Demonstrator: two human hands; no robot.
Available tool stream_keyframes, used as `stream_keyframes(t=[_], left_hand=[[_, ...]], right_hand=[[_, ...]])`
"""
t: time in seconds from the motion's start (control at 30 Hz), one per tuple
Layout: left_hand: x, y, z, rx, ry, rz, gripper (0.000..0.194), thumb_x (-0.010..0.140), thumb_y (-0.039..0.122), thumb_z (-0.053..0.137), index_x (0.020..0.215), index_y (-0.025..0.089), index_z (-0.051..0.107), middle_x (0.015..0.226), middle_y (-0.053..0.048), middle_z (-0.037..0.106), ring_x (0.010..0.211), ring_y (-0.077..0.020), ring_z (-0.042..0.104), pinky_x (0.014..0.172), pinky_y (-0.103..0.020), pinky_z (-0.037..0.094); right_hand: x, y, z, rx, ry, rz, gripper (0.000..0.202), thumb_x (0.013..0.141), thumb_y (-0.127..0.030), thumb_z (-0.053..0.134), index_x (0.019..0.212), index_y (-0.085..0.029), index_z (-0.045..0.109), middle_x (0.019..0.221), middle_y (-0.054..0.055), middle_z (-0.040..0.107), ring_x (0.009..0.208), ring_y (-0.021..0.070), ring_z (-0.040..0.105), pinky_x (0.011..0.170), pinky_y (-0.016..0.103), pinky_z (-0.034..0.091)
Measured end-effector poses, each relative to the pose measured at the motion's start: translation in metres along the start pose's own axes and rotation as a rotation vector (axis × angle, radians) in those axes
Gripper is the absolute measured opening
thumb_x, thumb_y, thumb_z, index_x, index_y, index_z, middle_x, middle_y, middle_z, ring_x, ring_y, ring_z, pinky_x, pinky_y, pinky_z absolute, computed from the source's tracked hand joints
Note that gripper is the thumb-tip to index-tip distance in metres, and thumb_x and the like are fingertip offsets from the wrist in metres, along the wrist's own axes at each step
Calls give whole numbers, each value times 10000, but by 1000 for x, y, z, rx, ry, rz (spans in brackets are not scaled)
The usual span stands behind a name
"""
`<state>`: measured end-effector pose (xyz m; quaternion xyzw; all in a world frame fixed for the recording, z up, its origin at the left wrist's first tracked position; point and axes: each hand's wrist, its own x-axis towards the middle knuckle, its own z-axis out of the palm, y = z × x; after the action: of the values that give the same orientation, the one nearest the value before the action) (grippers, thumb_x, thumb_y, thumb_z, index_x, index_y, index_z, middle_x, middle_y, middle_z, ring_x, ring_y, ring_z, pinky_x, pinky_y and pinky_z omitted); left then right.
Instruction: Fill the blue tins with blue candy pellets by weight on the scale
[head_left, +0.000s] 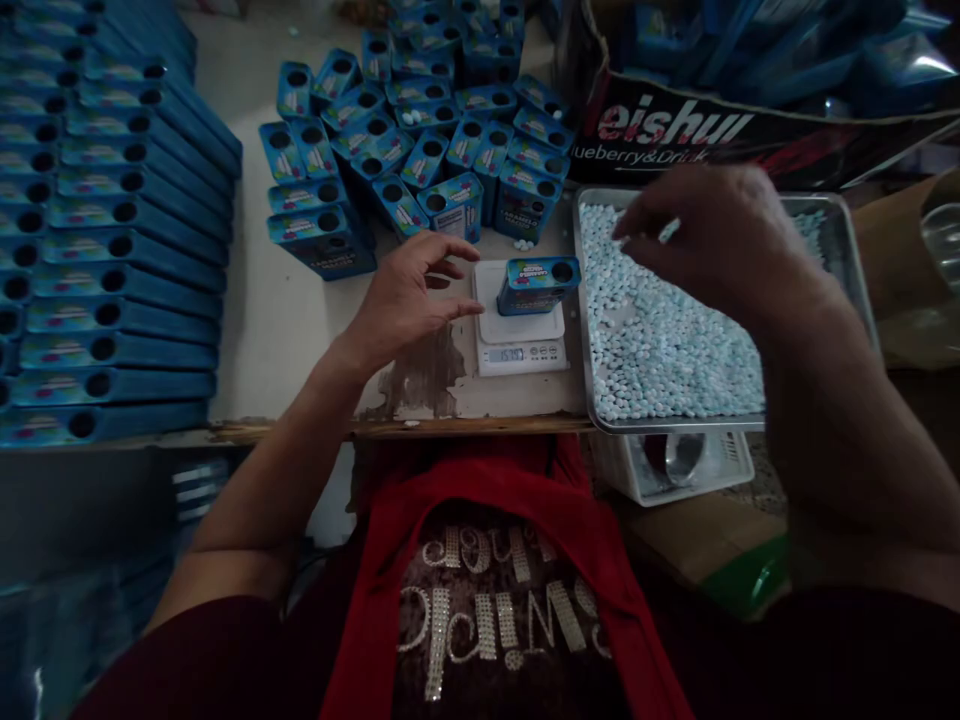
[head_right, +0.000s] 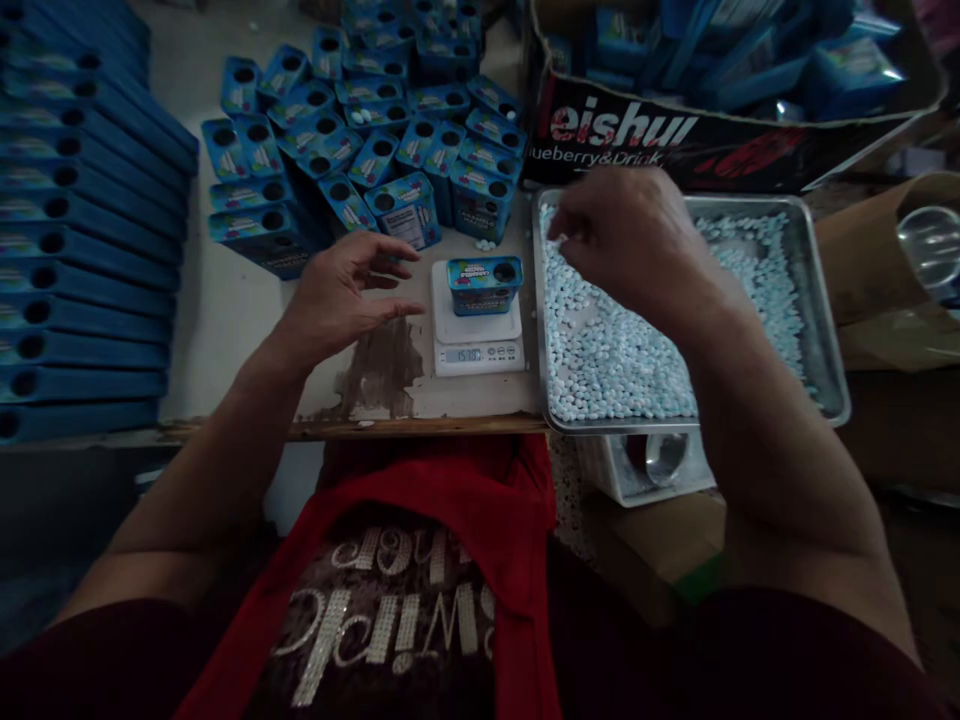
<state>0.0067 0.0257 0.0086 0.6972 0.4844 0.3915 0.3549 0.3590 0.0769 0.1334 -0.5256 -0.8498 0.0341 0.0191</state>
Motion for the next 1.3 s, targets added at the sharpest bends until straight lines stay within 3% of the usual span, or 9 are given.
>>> stream_keyframes(t=[0.07, 0.17, 0.27, 0.33, 0.5, 0.7, 0.9, 1.07, 1.3], left_hand=[[-3, -2, -8, 27, 22, -15, 564, 802, 288, 1111, 1298, 297, 841, 1372, -65, 823, 1167, -288, 841, 1011, -418, 743], [-4, -6, -13, 51, 50, -45, 561, 797, 293, 1103, 1295, 285, 843, 1348, -69, 847, 1142, -297, 850, 1016, -451, 741], [4, -3, -9, 50, 48, -55, 582, 801, 358, 1114, 1297, 273, 821, 1346, -74, 855, 1165, -320, 849, 1042, -487, 740], [11, 5, -5, 57, 47, -44, 623, 804, 436, 1138, 1303, 277, 798, 1361, -78, 849, 1247, -350, 837, 1096, -520, 731], [19, 29, -6, 107, 56, -26, 691, 814, 561, 1155, 1324, 305, 766, 1386, -72, 835, 1443, -408, 767, 1219, -606, 675], [13, 31, 6, 175, 36, -8, 713, 829, 543, 1142, 1379, 294, 764, 1449, -64, 821, 1410, -383, 775, 1237, -598, 662], [16, 38, 35, 198, -38, 39, 664, 842, 408, 1108, 1404, 296, 774, 1476, -68, 816, 1371, -372, 784, 1253, -560, 657], [16, 39, 39, 202, -68, 46, 668, 857, 371, 1097, 1429, 298, 759, 1512, -75, 805, 1396, -381, 774, 1260, -555, 654], [20, 25, 53, 137, -40, 35, 780, 802, 321, 1140, 1471, 309, 740, 1563, -94, 771, 1477, -427, 750, 1284, -627, 646]], right_hand=[[-29, 40, 32, -54, -193, 64, 266, 926, -265, 821, 1172, -265, 920, 1049, 110, 891, 913, 339, 797, 873, 507, 635], [-78, 77, 91, -41, -267, -64, 579, 873, -348, 924, 1442, -257, 858, 1313, 166, 873, 1170, 405, 775, 978, 523, 640], [-110, 72, 133, -45, -202, -88, 690, 949, -378, 863, 1619, -250, 756, 1603, 221, 756, 1342, 470, 721, 1069, 586, 624], [-113, 58, 143, -54, -197, -53, 510, 1026, -314, 737, 1520, -197, 794, 1489, 243, 788, 1274, 449, 751, 1018, 533, 613], [-93, 55, 132, 183, -142, 74, 256, 1028, -324, 680, 1175, -254, 877, 1050, 117, 873, 917, 328, 799, 800, 401, 529], [-85, 78, 115, 717, -115, 296, 258, 859, -531, 853, 890, -275, 866, 656, 8, 706, 595, 199, 597, 599, 333, 431], [-69, 81, 106, 856, -111, 354, 322, 793, -535, 940, 901, -234, 896, 573, -12, 626, 535, 152, 490, 510, 296, 346], [-61, 86, 104, 808, -139, 379, 193, 822, -392, 913, 918, -225, 919, 629, 29, 722, 605, 198, 636, 559, 315, 444], [-60, 76, 101, 1117, 18, 402, 275, 771, -477, 1006, 896, -265, 884, 736, 32, 770, 631, 180, 605, 581, 338, 487]])
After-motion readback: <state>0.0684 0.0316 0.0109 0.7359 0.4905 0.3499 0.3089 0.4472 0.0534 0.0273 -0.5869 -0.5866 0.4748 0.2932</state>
